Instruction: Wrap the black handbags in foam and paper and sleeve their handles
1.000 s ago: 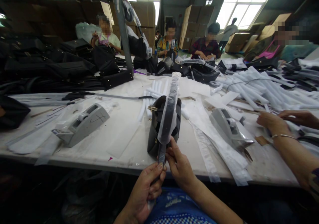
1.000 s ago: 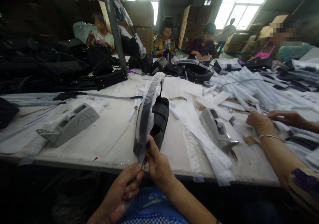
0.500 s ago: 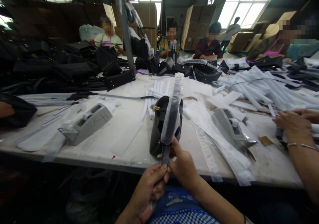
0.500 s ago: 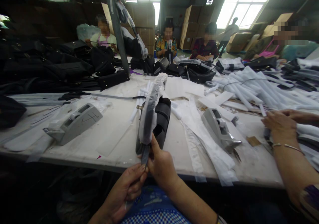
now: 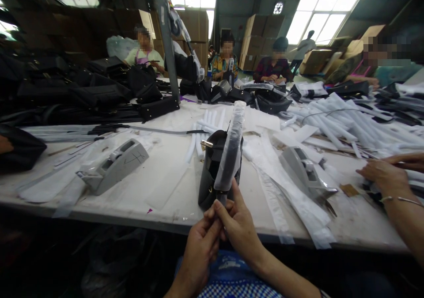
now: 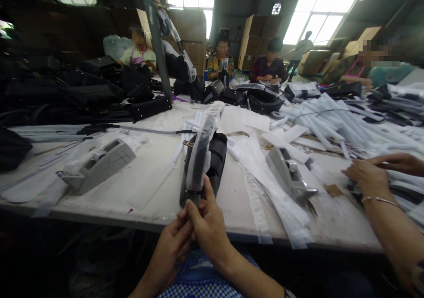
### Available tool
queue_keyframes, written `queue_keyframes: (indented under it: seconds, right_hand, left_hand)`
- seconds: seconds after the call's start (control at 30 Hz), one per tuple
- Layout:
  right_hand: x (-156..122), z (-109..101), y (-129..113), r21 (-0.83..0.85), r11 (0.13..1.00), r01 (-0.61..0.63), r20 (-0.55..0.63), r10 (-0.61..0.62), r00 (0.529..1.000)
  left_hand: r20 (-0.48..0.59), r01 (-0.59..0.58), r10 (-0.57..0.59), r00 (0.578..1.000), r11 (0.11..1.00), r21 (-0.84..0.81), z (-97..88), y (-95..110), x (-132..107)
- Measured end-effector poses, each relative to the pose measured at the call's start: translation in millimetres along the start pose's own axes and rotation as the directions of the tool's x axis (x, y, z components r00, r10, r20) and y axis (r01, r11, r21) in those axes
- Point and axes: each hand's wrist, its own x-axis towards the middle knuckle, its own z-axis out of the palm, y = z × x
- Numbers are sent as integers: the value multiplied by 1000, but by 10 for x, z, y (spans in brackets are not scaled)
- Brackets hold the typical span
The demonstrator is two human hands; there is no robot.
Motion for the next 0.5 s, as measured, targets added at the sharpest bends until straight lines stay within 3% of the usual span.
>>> queue_keyframes:
  seconds: [0.1,0.2,0.27,0.33,0.37,0.43,0.5]
  right_hand:
    - [26,-141,-44,-222,974,38,15,-36,999]
    - [91,-436,-261,-528,826,198,26,-217,976]
    - [210,-585,-514,-590,764,263,-39,-352,935]
    - [387,-619,-840,-465,835,294,-79,-370,926]
    - [488,-593,-1021,-344,894,286,-47,-320,946]
    - [686,-494,-1397,-90,979,181,106,-171,980]
    - [855,-402,-1761,36,996,87,221,-93,971]
  left_hand:
    - [-44,-70,73,996,995,68,-27,-53,29]
    - [-70,-115,131,989,975,190,-86,-110,78]
    - [-63,-137,161,985,951,279,-105,-143,125]
    - [-38,-167,192,981,922,350,-99,-157,173]
    - [-20,-193,218,976,902,387,-92,-151,193]
    - [53,-270,280,958,830,488,-87,-95,221]
    - [167,-381,351,921,724,575,-116,33,232]
